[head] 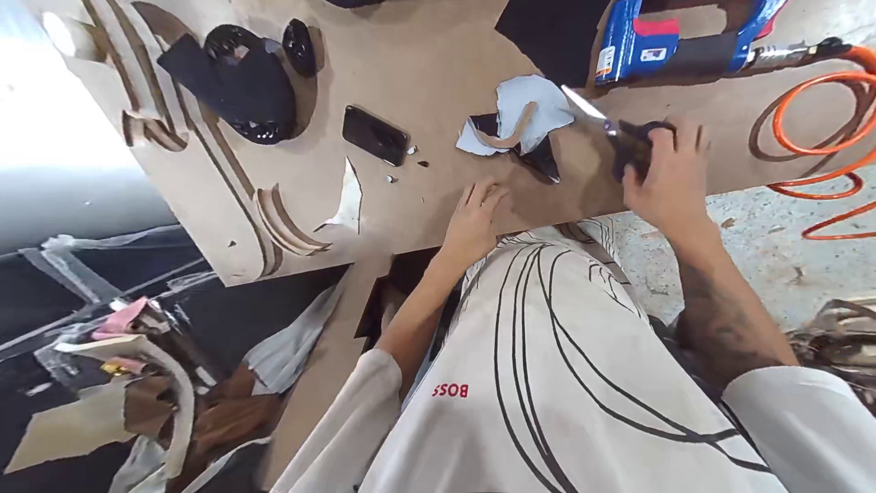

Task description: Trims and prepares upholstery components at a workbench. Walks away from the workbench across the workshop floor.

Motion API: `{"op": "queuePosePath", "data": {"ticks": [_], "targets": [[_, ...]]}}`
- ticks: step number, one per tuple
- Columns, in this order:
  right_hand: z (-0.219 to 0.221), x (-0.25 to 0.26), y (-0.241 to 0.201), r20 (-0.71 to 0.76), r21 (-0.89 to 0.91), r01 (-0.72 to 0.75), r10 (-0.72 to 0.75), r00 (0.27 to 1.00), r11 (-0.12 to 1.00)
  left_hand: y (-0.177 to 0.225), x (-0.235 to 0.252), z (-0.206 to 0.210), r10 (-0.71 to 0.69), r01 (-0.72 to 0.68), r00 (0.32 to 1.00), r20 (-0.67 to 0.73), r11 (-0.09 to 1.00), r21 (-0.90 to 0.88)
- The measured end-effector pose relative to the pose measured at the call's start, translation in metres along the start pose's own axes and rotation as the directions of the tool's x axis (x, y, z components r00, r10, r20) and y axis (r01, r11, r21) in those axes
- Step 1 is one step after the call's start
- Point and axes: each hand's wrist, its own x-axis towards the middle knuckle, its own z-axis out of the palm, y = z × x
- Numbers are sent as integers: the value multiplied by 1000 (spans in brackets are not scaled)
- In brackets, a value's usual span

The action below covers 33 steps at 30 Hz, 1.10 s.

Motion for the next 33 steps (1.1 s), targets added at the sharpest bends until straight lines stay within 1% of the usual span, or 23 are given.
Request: {"op": "queuePosePath", "data": {"ticks": [2, 3, 4, 5, 7, 9, 11, 12, 14, 16, 18, 20, 22, 23, 24, 25, 27, 28, 29, 30, 31, 33], "targets": [[-5, -2, -4, -67, -44, -48, 45, 997, 998, 2, 10, 0, 86, -85, 985, -153, 996, 8], [-7, -2, -14, -92, -52, -49, 44, 995, 997, 2, 25, 0, 150, -154, 958, -243, 988, 6], [-8, -2, -27, -81, -54, -25, 20, 996, 998, 0, 44, 0, 218, -229, 928, -303, 973, -1], [-5, 0, -43, -38, -31, 27, -28, 999, 999, -2, 64, 0, 282, -302, 907, -314, 953, -15], [14, 2, -70, 102, 59, 144, -150, 983, 988, -9, 96, 5, 404, -434, 874, -271, 899, -61], [39, 0, -85, 141, 98, 240, -252, 957, 966, -17, 112, 11, 494, -526, 841, -222, 843, -116], [66, 6, -83, 55, 111, 303, -311, 949, 946, -25, 114, 15, 519, -566, 819, -247, 802, -190], [72, 8, -81, 15, 131, 321, -326, 945, 938, -28, 112, 16, 514, -569, 817, -262, 789, -229], [73, 6, -78, -20, 201, 329, -332, 943, 923, -36, 107, 22, 507, -573, 816, -279, 774, -270], [67, 7, -77, -10, 282, 321, -331, 943, 904, -41, 108, 27, 532, -609, 788, -309, 747, -266], [58, 6, -80, -9, 361, 257, -272, 962, 896, -44, 109, 32, 572, -655, 749, -335, 715, -245], [51, 9, -87, 10, 343, 170, -185, 983, 924, -43, 108, 35, 599, -701, 699, -390, 681, -211], [49, 24, -94, 70, 298, 68, -92, 993, 952, -42, 102, 36, 607, -715, 669, -429, 683, -147], [48, 30, -97, 123, 331, 7, -50, 991, 944, -40, 97, 37, 613, -717, 655, -442, 689, -106], [46, 33, -100, 186, 409, -62, -16, 983, 910, -40, 92, 36, 617, -716, 641, -456, 695, -65], [42, 34, -103, 268, 517, -164, 23, 963, 840, -39, 85, 33, 621, -716, 624, -475, 697, -29], [31, 28, -113, 422, 692, -376, 78, 903, 616, -37, 70, 27, 633, -726, 583, -509, 688, 24], [26, 21, -117, 469, 724, -439, 87, 879, 532, -36, 63, 26, 637, -731, 570, -520, 681, 34], [23, 14, -119, 493, 728, -466, 87, 865, 503, -34, 57, 26, 632, -735, 565, -530, 677, 24], [23, 7, -119, 494, 716, -468, 98, 864, 518, -34, 54, 29, 621, -732, 577, -530, 682, 3], [25, 1, -117, 479, 680, -453, 119, 870, 577, -34, 52, 32, 602, -715, 611, -514, 698, -32], [35, -7, -110, 410, 544, -385, 164, 897, 746, -37, 50, 35, 542, -653, 709, -450, 747, -129]]}}
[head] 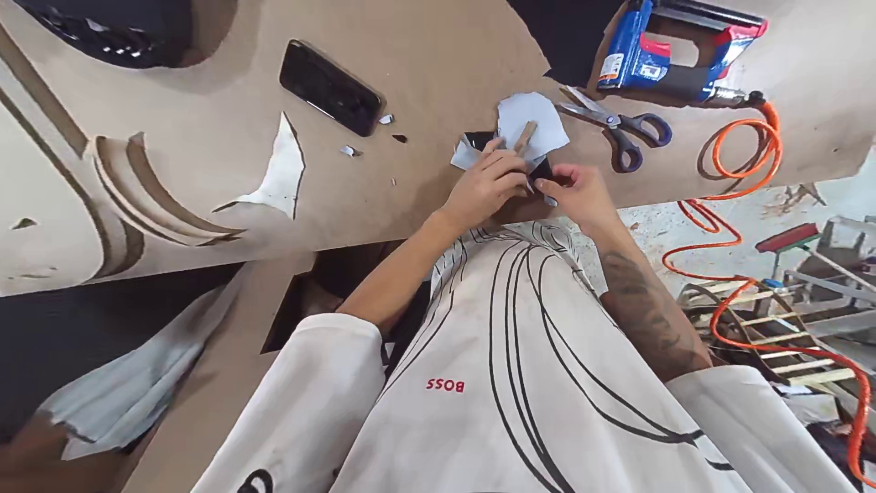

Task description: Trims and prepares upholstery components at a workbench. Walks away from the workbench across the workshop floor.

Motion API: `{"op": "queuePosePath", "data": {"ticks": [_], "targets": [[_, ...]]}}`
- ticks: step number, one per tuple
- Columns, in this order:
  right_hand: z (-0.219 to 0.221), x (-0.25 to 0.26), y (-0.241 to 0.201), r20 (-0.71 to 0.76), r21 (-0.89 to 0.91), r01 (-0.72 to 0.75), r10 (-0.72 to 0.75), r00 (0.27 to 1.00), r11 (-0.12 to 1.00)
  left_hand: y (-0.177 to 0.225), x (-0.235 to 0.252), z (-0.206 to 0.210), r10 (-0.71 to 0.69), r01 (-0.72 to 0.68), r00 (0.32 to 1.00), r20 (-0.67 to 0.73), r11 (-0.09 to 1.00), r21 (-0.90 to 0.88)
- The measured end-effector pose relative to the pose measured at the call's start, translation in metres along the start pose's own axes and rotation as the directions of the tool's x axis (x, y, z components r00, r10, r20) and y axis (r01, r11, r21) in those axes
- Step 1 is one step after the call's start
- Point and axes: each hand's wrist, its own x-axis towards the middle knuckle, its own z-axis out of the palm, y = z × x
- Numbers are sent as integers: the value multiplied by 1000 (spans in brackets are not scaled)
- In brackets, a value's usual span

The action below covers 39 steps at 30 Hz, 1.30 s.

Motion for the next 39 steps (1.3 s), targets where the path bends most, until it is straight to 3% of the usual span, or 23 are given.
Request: {"op": "queuePosePath", "data": {"ticks": [3, 7, 9, 11, 15, 17, 18, 19, 21, 22, 24, 27, 30, 32, 34, 36, 39], "targets": [[5, 2, 6, -95, -299, 67, -100, 990, 952, -3, -3, -3, -156, 158, 987, 29, 985, -69], [10, 5, -5, -89, -394, 150, -201, 976, 907, -7, -1, 0, -277, 277, 961, 11, 960, -25], [11, 8, -7, -103, -414, 141, -200, 974, 899, -9, -2, 1, -233, 231, 972, 32, 971, 52], [0, 8, -9, -205, -506, 85, -216, 955, 858, -18, -6, -2, -139, 134, 989, 40, 985, 110], [-64, 1, 14, -455, -680, -175, -222, 862, 712, -48, -4, -24, -22, 21, 1000, 17, 997, 74], [-90, 6, 40, -414, -711, -140, -249, 876, 689, -53, 3, -38, -54, 57, 998, -22, 991, 123], [-96, 5, 47, -378, -713, -103, -256, 890, 694, -48, 5, -45, -141, 146, 989, -37, 976, 165], [-99, 4, 50, -347, -704, -67, -260, 901, 707, -38, 5, -51, -288, 295, 956, -63, 934, 202], [-98, 1, 52, -317, -669, -28, -250, 915, 743, -12, 0, -55, -635, 644, 764, -117, 737, 203], [-98, 0, 55, -319, -648, -23, -244, 916, 761, -1, -3, -52, -755, 763, 644, -121, 625, 165], [-100, -1, 66, -351, -623, -28, -247, 903, 782, 17, -12, -34, -855, 865, 501, -134, 490, 105], [-103, -2, 65, -370, -624, -113, -165, 914, 773, 30, -12, 0, -882, 904, 427, -200, 410, 124], [-100, -12, 50, -280, -663, -194, 0, 960, 723, 36, -2, 11, -904, 928, 372, -211, 366, 68], [-104, -30, 48, -194, -556, -187, 92, 977, 810, 44, 7, 4, -926, 938, 338, -168, 345, -19], [-108, -50, 52, 6, -212, -181, 186, 983, 961, 46, 12, -4, -940, 938, 308, -150, 326, -119], [-103, -72, 52, 258, 139, -220, 179, 949, 966, 42, 12, -8, -954, 924, 284, -93, 298, -239], [-77, -95, 48, 374, 262, -173, 65, 925, 950, 34, 9, -7, -953, 848, 302, 31, 254, -464]]}}
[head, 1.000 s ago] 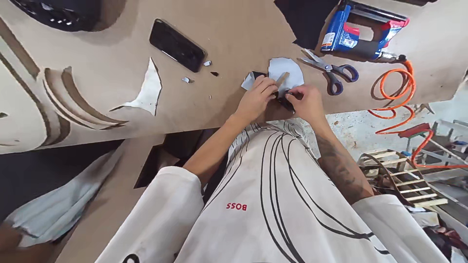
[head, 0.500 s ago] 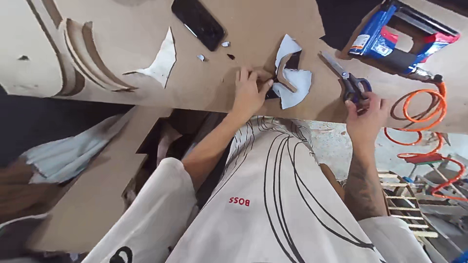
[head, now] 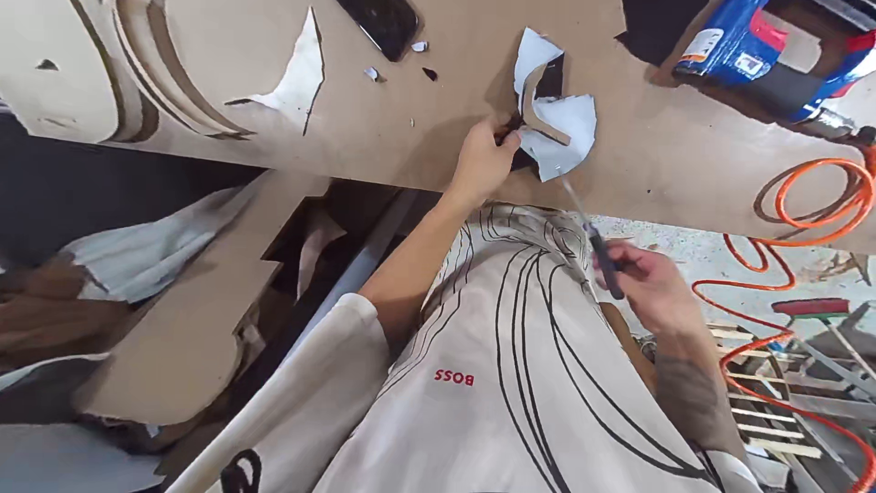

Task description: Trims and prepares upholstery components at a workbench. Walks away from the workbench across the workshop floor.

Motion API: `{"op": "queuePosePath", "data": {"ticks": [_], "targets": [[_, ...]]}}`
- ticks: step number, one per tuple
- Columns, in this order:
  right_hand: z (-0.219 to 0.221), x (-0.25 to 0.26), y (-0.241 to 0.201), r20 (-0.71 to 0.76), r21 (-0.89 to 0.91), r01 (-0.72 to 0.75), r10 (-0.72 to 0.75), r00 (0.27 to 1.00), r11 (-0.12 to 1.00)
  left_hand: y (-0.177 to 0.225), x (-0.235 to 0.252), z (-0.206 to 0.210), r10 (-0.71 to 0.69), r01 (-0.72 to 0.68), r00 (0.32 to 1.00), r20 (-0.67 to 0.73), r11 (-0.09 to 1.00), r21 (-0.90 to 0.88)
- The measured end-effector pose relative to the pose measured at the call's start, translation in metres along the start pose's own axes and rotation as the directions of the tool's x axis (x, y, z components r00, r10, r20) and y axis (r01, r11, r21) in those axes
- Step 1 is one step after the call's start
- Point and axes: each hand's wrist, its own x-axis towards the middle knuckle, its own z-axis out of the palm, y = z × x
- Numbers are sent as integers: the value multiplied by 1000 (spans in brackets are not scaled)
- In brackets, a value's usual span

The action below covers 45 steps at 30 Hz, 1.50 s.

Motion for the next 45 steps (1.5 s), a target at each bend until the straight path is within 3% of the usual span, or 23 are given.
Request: {"op": "queuePosePath", "data": {"ticks": [4, 6, 12, 26, 32, 45], "targets": [[30, 18, 0, 137, 30, -83, 78, 987, 996, 1, -2, 0, -72, 134, 983, 169, 912, -389], [28, 28, 0, 184, 59, -136, 123, 975, 989, 2, -4, -2, -81, 159, 979, 187, 879, -450], [29, 44, -2, 174, 56, -186, 174, 969, 981, 5, -16, -16, -40, 128, 976, 214, 901, -415], [34, 31, -3, 250, 123, 75, -104, 963, 990, 23, -50, -38, 144, -4, 967, 210, 834, -552], [34, 17, -9, 218, 108, 95, -117, 969, 990, 29, -60, -44, 232, -127, 962, 146, 849, -513], [41, 4, -11, 244, 108, 136, -159, 957, 985, 46, -89, -49, 235, -150, 965, 118, 861, -487]]}}
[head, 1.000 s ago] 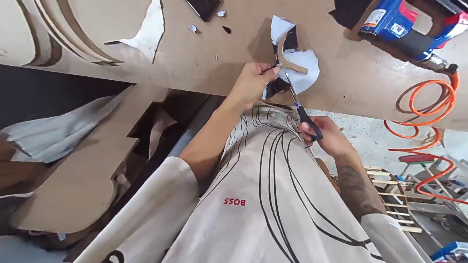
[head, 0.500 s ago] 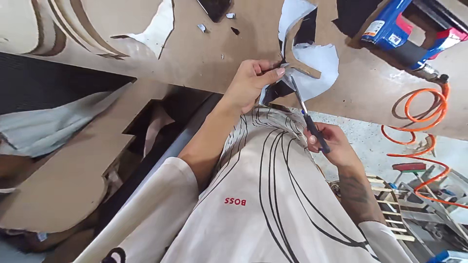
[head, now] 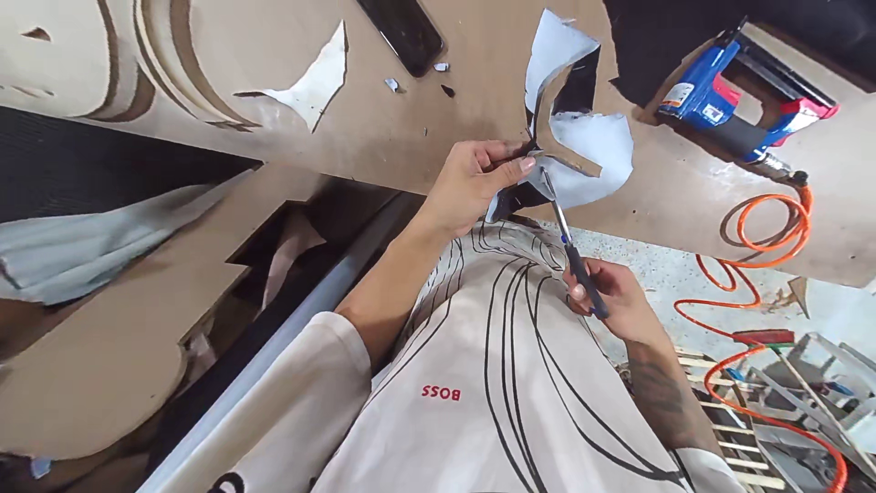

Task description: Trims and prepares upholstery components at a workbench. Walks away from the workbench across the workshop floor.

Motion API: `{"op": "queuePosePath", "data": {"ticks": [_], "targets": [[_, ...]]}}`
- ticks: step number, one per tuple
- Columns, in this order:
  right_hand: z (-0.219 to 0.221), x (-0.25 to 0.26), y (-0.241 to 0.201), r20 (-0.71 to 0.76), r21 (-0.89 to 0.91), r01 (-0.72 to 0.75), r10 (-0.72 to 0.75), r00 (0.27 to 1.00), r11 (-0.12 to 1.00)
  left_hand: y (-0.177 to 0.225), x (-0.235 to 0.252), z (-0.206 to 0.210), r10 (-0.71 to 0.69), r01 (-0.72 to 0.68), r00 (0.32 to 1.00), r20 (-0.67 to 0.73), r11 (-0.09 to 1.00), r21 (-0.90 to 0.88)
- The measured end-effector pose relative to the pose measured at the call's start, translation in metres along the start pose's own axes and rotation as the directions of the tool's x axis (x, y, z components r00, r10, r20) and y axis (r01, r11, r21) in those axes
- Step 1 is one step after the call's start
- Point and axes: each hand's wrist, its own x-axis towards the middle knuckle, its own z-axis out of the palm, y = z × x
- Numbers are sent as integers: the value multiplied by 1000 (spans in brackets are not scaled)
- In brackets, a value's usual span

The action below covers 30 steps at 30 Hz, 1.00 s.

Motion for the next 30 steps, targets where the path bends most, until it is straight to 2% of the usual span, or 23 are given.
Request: {"op": "queuePosePath", "data": {"ticks": [4, 8, 13, 25, 30], "targets": [[-12, -4, -5, 72, 10, 42, -42, 997, 999, 7, 0, -4, 7, -10, 997, 74, 999, 50], [-30, -9, -23, 109, -132, 7, 7, 994, 991, 10, 12, -16, 32, -60, 974, 223, 991, 120], [-39, -12, -43, 107, -301, -22, 57, 993, 953, 19, 14, -16, 53, -126, 948, 315, 968, 217], [-46, -12, -45, 147, -216, -4, 37, 988, 976, 21, 12, -5, 57, -92, 972, 227, 985, 145], [-53, -9, -44, 232, -183, 30, 14, 973, 983, 24, 11, -4, 46, -78, 971, 234, 988, 130]]}}
